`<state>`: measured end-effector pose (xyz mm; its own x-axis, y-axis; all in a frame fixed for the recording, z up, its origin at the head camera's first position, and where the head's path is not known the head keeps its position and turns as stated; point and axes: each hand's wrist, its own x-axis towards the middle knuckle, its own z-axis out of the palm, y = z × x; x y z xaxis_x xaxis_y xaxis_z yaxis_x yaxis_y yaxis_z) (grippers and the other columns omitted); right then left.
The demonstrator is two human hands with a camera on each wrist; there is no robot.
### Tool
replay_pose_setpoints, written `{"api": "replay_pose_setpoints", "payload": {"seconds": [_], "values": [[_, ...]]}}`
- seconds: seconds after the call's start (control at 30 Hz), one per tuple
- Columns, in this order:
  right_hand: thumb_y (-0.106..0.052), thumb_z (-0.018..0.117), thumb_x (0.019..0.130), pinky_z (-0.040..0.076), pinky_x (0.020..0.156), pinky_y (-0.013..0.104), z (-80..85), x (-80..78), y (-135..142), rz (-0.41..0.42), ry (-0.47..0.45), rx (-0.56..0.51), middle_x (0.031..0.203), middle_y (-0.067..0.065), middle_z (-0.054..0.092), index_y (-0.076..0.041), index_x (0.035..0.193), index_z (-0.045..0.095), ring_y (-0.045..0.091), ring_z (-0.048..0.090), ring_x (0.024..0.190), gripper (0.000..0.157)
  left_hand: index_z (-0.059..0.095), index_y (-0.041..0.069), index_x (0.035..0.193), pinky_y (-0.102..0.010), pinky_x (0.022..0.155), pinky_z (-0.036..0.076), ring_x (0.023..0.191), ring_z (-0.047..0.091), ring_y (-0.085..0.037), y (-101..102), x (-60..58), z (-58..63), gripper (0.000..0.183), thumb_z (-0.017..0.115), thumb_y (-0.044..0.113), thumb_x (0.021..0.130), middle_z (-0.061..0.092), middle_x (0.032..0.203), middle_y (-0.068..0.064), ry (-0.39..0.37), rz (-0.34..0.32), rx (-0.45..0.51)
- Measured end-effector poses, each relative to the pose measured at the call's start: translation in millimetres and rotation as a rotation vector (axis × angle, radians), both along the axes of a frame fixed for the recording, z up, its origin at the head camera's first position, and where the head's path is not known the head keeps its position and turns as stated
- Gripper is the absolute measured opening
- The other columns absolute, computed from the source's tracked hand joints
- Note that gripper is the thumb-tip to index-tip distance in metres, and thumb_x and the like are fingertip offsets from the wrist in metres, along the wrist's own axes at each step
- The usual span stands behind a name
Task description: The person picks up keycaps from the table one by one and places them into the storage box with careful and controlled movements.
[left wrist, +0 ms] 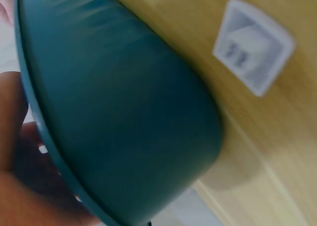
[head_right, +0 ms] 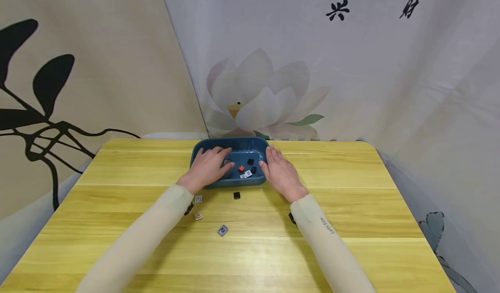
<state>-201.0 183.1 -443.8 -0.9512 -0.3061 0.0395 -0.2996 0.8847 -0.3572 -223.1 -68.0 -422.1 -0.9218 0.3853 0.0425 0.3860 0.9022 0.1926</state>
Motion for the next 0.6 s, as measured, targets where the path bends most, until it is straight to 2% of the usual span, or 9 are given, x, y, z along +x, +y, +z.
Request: {"api": "replay_pose_setpoints", "payload": {"seconds": [0.17, 0.4, 0.6], "values": [[-0.038, 0.037, 0.113, 0.025, 0.123, 0.051, 0.4, 0.0, -1.2, -0.003, -0.001, 0.002, 0.168, 0.023, 0.022, 0.006, 0.16, 0.024, 0.04, 0.025, 0.154, 0.065, 0.049, 0.011, 0.155, -0.067, 0.117, 0.028, 0.14, 0.048, -0.036, -11.0, 13.2, 0.5, 0.063, 0.058, 0.048, 0.104, 0.048, 0.155, -0.016, 0.087, -0.039, 0.056], [-0.038, 0.036, 0.114, 0.025, 0.123, 0.051, 2.0, 0.6, -1.8, -0.004, -0.01, 0.01, 0.169, 0.022, 0.02, 0.006, 0.16, 0.024, 0.04, 0.024, 0.154, 0.065, 0.046, 0.012, 0.157, -0.065, 0.119, 0.026, 0.154, 0.026, -0.039, -28.2, 36.6, 1.0, 0.068, 0.058, 0.052, 0.103, 0.028, 0.168, -0.015, 0.167, -0.111, 0.081], [-0.039, 0.036, 0.114, 0.025, 0.123, 0.051, 3.1, 1.4, -2.7, -0.005, -0.02, 0.01, 0.169, 0.021, 0.018, 0.005, 0.161, 0.023, 0.04, 0.024, 0.154, 0.066, 0.047, 0.012, 0.157, -0.064, 0.119, 0.027, 0.154, 0.025, -0.039, -45.9, 58.5, -1.0, 0.069, 0.056, 0.055, 0.103, 0.025, 0.169, -0.015, 0.217, -0.182, 0.092]]}}
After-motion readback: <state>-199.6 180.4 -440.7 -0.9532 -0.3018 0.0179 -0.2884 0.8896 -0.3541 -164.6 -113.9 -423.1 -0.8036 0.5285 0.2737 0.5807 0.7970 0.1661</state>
